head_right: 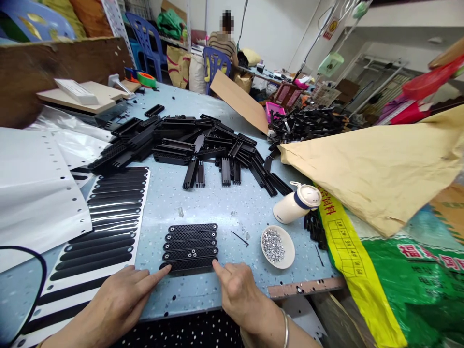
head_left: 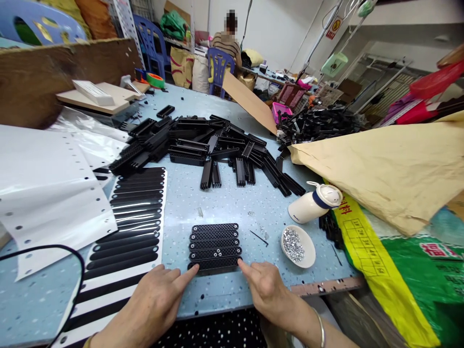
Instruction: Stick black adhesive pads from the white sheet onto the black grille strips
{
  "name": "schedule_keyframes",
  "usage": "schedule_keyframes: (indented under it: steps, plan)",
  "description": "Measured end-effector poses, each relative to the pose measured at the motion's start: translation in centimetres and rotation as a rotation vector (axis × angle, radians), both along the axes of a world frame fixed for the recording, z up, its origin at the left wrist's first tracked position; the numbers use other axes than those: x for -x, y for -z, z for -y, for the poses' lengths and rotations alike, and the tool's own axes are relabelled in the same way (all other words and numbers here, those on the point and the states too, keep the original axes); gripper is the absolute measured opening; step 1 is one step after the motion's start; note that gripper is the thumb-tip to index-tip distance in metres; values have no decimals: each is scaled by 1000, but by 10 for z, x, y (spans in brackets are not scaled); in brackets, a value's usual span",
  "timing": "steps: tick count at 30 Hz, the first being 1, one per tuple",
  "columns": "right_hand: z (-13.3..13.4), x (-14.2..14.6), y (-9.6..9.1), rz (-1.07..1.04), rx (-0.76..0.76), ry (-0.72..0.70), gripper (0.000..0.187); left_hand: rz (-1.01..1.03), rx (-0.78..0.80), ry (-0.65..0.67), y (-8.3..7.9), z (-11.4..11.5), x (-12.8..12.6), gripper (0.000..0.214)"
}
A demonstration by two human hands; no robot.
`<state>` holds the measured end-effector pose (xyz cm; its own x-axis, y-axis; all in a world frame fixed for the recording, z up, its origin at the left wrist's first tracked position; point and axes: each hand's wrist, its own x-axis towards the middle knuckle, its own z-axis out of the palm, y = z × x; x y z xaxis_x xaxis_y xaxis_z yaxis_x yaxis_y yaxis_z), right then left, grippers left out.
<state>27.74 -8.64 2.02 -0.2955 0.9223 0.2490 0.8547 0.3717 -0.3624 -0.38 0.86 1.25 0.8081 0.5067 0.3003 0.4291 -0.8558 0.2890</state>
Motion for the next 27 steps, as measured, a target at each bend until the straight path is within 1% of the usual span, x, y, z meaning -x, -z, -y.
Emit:
schedule_keyframes:
  steps: [5, 8, 10, 12, 13, 16, 18, 20, 23, 27]
  plan:
    - [-4, -2, -3, -146, 122, 24, 40, 15, -12, 13, 0, 0, 2, 49]
    - [-10, -6, -5, -295, 218, 68, 35, 23, -8, 22, -3, 0, 0, 48]
    - [-12, -8, -5, -362, 236, 82, 32, 14, -3, 17, -3, 0, -1, 46]
    - [-11, -8, -4, -319, 192, 54, 34, 5, 3, 7, -3, 1, -1, 46]
    - [-10, -7, -3, -248, 150, 25, 37, 7, 4, 5, -2, 1, -1, 46]
    - [-2, -4, -3, 55, 18, -68, 50, 23, 8, -2, 1, 2, -1, 47]
    - [3, -2, -3, 187, -15, -103, 58, 17, 18, -9, 2, 3, 1, 48]
    - [6, -2, 0, 218, -9, -105, 62, -12, 40, -4, 1, 4, 3, 52]
    - [9, -3, 9, 183, -25, -92, 66, -64, 67, -8, -3, 6, 8, 61]
    - [9, -4, 17, 124, -60, -98, 69, -83, 59, -16, -8, 4, 12, 62]
